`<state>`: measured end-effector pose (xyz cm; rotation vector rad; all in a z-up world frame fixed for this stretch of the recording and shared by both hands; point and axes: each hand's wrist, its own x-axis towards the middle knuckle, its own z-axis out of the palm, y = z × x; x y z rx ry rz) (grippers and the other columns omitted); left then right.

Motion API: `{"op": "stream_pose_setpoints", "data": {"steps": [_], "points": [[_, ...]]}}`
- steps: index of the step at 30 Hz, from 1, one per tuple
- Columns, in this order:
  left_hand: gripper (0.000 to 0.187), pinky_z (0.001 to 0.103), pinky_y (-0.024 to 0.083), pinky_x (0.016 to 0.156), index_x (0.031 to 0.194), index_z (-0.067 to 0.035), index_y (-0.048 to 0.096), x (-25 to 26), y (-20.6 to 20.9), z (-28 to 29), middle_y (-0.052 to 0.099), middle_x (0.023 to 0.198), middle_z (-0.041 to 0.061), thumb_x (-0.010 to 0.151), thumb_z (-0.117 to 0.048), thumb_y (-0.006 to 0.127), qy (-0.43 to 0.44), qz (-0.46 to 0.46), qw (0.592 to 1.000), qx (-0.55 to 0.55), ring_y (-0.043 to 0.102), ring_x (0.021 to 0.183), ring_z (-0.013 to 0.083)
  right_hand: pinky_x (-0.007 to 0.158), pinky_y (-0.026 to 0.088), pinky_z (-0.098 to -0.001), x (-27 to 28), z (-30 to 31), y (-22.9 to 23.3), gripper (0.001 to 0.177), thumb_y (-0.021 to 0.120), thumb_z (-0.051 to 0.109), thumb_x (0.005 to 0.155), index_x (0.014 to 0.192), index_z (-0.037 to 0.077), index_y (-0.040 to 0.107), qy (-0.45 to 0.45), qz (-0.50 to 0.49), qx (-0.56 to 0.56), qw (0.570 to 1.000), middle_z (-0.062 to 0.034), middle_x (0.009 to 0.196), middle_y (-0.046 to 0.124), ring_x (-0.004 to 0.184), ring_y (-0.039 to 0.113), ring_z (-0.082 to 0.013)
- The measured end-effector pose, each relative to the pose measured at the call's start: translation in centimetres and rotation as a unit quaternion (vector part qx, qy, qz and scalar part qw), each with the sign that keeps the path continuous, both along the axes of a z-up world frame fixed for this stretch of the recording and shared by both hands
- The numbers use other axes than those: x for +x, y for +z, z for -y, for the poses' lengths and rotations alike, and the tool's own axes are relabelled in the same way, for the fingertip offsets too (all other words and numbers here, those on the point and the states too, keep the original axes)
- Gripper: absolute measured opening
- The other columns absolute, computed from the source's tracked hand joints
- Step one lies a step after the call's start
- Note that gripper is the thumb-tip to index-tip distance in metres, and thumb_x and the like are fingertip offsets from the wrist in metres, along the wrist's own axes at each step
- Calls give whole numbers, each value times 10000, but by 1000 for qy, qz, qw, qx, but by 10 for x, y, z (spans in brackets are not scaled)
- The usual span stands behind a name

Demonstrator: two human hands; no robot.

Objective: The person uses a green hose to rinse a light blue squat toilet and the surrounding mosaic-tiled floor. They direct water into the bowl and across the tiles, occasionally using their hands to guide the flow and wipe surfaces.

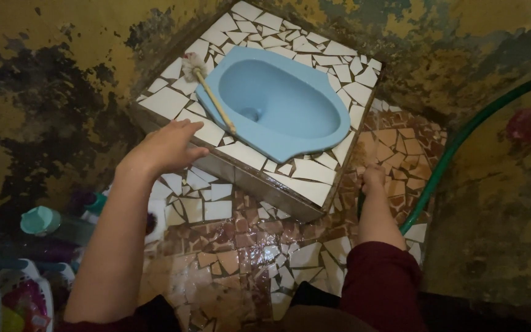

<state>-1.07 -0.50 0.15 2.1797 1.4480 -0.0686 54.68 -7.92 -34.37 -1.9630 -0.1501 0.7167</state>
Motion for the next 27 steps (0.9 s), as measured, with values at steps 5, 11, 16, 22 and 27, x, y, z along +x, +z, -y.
{"op": "stream_pose_setpoints", "data": {"steps": [5,11,16,22,27], "points": [[700,670,324,1120,1529,-96,490,0,-4,-1,437,1562,259,930,-400,687,-4,11,1000,6,364,1457,482,448,503,-446,8,6,-11,434,460,244,1048,1421,22,452,-2,-11,-14,1000,-230,951,565,650,595,-329],[697,668,316,1127,1534,-101,486,8,-3,0,432,1569,254,937,-407,675,-11,5,1000,-2,355,1465,480,380,435,-422,-7,14,15,323,415,209,1054,1204,-27,577,7,-1,-22,1000,-204,778,560,532,556,-309],[711,674,302,1134,1543,-98,466,17,2,3,412,1580,257,939,-416,665,-18,6,1000,-10,329,1481,476,397,458,-442,15,19,-9,302,483,184,1029,1234,-9,592,-21,5,-21,1000,-207,739,573,520,574,-336],[683,669,318,1127,1531,-92,476,33,25,20,419,1570,263,938,-366,673,-18,15,1000,-20,345,1474,470,391,409,-424,23,26,-8,269,507,160,1002,1195,-19,567,-43,-17,-15,999,-156,669,509,462,492,-294],[689,677,326,1120,1532,-97,476,42,1,5,441,1558,254,936,-382,670,-42,19,999,-11,352,1469,470,391,429,-395,35,40,-19,390,427,150,1038,1361,-57,499,-56,-31,-34,997,-179,752,517,453,487,-253]]}}
